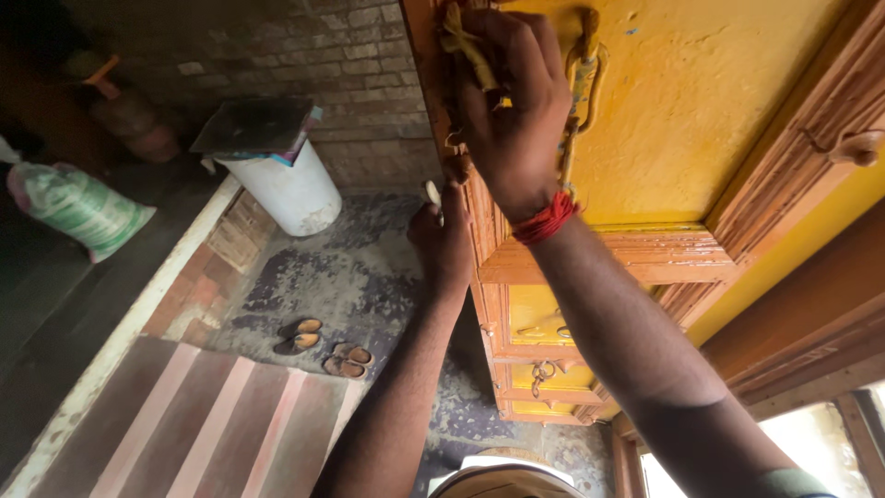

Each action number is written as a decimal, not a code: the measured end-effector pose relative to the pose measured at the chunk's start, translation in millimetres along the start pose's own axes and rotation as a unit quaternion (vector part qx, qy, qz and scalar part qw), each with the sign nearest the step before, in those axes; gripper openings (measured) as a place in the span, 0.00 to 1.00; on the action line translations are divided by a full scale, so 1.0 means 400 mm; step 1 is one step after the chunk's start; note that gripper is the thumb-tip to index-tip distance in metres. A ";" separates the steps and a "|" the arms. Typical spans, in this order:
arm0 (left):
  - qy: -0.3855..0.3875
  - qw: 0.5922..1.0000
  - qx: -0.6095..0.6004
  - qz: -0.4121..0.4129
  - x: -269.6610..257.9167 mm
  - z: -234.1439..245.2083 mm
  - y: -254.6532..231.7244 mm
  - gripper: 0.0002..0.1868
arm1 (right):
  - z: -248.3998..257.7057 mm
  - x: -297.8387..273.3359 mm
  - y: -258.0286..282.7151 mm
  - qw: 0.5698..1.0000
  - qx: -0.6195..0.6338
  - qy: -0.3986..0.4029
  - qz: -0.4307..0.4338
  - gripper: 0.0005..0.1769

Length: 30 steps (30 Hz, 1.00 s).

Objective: The person scrubs a yellow wooden door with a toothbrush, focusing on the carved edges and around the chain latch. They then wipe the door surface with a cloth, removing residue from the scrubbed areas.

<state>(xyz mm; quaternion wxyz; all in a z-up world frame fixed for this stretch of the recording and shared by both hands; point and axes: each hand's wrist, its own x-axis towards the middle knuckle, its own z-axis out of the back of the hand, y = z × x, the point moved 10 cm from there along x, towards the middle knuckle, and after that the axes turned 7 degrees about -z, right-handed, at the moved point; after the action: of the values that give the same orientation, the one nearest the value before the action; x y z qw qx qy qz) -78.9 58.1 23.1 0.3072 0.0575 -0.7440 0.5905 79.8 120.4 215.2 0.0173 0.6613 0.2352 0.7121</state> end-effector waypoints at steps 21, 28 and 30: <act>0.009 0.996 0.088 0.007 0.019 0.011 0.060 0.29 | 0.000 -0.081 -0.032 0.998 -0.025 0.025 -0.051 0.19; 0.003 0.996 0.085 -0.003 0.011 0.011 0.017 0.24 | 0.021 -0.063 -0.025 0.999 -0.016 -0.017 -0.035 0.20; 0.008 0.998 0.056 0.028 0.010 0.003 0.022 0.25 | 0.008 0.019 -0.017 0.999 -0.025 -0.037 -0.029 0.19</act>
<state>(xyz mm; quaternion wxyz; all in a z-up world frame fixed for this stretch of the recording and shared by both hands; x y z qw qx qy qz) -86.4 60.7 17.5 0.2926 0.0491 -0.7084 0.6404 80.0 130.1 219.9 0.0636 0.6790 0.2356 0.6924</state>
